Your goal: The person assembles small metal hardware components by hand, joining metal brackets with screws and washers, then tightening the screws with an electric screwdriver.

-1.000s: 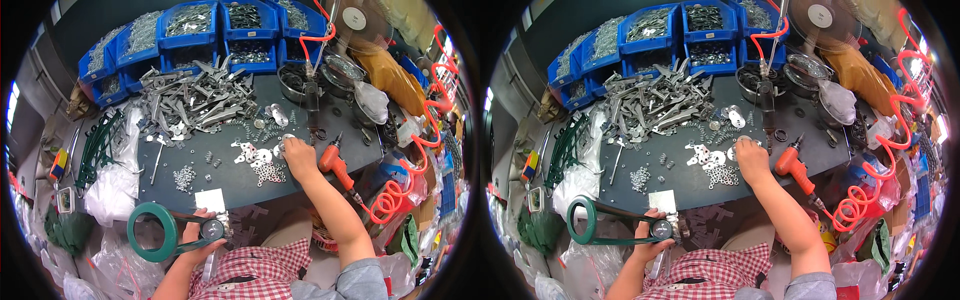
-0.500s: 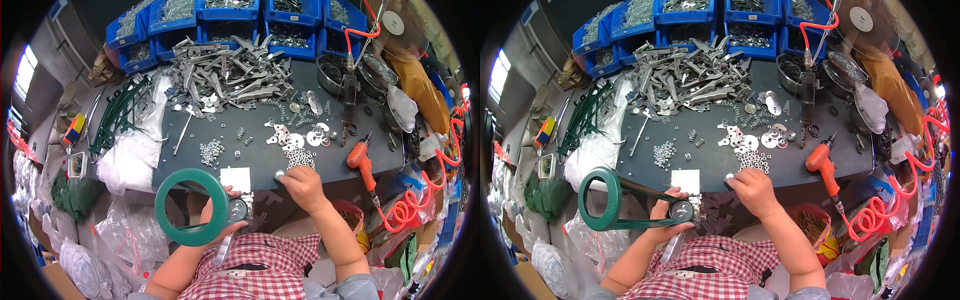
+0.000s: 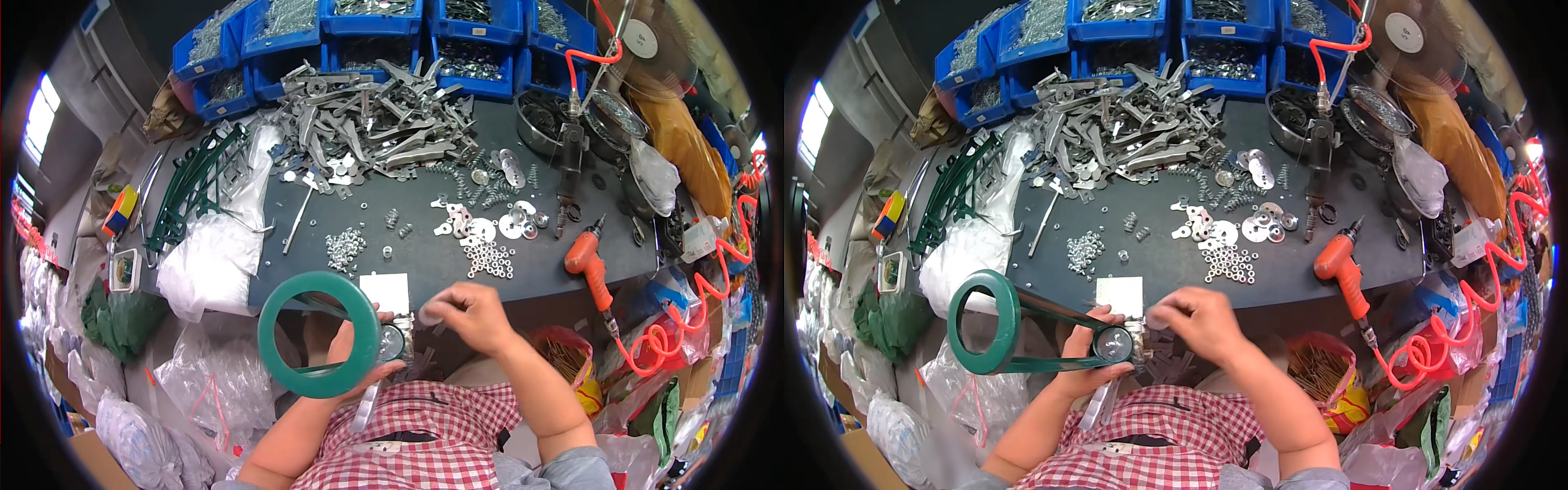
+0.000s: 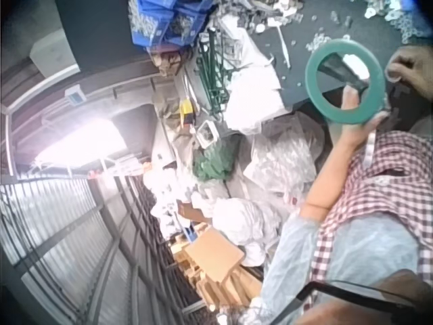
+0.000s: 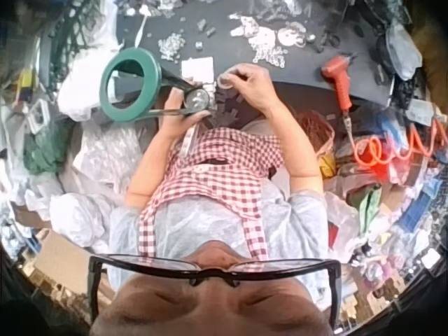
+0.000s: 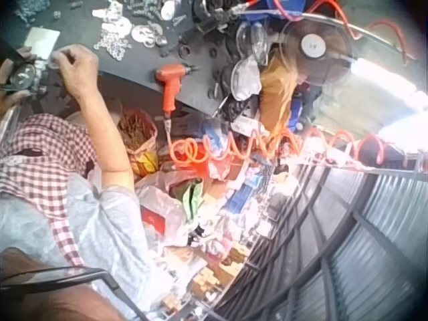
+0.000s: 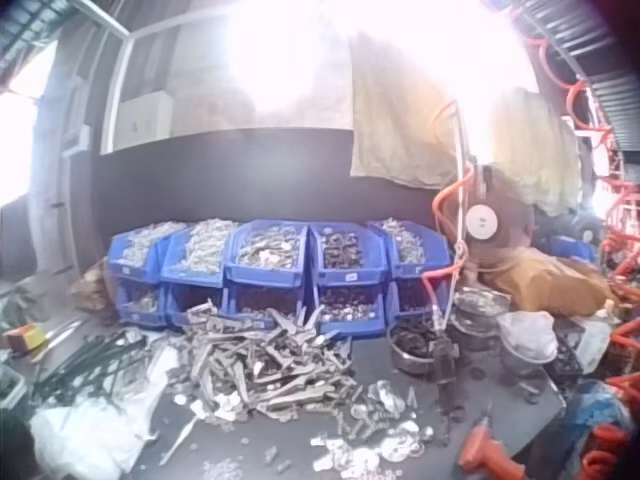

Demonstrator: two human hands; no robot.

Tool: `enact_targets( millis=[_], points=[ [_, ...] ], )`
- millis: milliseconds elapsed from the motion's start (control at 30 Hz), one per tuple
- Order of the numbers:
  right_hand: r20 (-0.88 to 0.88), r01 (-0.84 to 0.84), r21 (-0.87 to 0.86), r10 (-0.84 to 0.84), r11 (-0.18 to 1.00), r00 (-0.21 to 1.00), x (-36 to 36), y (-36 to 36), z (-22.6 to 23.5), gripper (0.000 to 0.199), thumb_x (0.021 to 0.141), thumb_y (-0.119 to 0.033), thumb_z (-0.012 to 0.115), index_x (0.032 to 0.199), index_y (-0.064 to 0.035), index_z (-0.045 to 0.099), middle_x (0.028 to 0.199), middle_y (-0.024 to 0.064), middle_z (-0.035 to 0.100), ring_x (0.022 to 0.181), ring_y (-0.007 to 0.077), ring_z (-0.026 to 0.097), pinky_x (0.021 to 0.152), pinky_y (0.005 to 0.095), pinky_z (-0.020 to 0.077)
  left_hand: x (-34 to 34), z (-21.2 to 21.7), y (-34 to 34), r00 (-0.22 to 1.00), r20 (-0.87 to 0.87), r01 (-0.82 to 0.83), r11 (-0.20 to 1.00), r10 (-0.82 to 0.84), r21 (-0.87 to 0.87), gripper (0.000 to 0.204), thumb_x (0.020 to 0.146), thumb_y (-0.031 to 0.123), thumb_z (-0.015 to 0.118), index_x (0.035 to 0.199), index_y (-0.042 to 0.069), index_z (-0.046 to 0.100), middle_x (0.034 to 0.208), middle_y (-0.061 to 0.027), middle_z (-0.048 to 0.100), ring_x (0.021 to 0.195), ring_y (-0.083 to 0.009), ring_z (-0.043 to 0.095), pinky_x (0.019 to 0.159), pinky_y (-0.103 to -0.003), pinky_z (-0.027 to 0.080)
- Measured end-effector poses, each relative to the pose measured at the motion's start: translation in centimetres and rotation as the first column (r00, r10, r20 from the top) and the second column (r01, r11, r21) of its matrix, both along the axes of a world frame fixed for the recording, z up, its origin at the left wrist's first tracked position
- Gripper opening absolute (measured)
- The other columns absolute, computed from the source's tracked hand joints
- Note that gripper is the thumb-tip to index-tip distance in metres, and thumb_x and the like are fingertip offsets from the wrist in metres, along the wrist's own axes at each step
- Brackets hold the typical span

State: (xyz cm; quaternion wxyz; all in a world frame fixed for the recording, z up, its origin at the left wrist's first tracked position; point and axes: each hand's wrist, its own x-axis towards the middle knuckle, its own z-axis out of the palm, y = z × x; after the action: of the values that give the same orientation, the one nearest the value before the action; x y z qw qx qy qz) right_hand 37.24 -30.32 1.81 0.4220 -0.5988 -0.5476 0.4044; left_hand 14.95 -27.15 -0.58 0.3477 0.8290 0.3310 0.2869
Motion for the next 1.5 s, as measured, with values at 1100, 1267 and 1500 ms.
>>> enact_targets(
  millis=[1100, 1267, 1500],
  points=[
    [-0.088, -0.224, 0.246, 0.252, 0.943, 0.964, -3.2, -12.5, -9.8, 0.058, 0.08, -0.034, 0.062, 0.126, -0.0048, 0.042, 0.128, 0.0142, 0.044, 0.12, 0.0279, 0.042, 0.099, 0.0367, 0.0331, -5.1, 20.2, -0.4, 0.378, 0.925, 0.406, 0.904, -0.034, -0.132, 0.067, 0.073, 0.022, 0.072, 0.119, -0.001, 0.029, 0.08, -0.0026, 0.037, 0.06, -0.0087, 0.041, 0.051, -0.021, 0.039],
    [-0.748, -0.017, 0.279, 0.229, 0.96, 0.623, -3.5, -14.1, -7.5, 0.048, 0.087, -0.03, 0.054, 0.123, 0.0002, 0.043, 0.103, 0.0079, 0.061, 0.112, 0.0229, 0.05, 0.094, 0.0347, 0.0391, -7.4, 21.4, 1.6, -0.009, 1.0, 0.475, 0.88, 0.025, -0.018, 0.054, 0.08, 0.014, 0.064, 0.118, -0.001, 0.028, 0.085, -0.0048, 0.034, 0.069, -0.0131, 0.039, 0.061, -0.025, 0.037],
    [-0.973, -0.175, -0.16, -0.184, 0.971, -0.136, -6.1, -8.6, 1.6, 0.052, 0.094, -0.039, 0.035, 0.126, 0.0014, 0.038, 0.112, 0.0091, 0.055, 0.107, 0.0191, 0.05, 0.091, 0.0329, 0.0402, 5.3, 11.7, -0.9, 0.306, 0.952, 0.482, 0.858, 0.026, -0.178, 0.071, 0.07, 0.043, 0.072, 0.112, 0.0, 0.034, 0.079, -0.0088, 0.05, 0.068, -0.018, 0.051, 0.059, -0.029, 0.042]
  ],
)
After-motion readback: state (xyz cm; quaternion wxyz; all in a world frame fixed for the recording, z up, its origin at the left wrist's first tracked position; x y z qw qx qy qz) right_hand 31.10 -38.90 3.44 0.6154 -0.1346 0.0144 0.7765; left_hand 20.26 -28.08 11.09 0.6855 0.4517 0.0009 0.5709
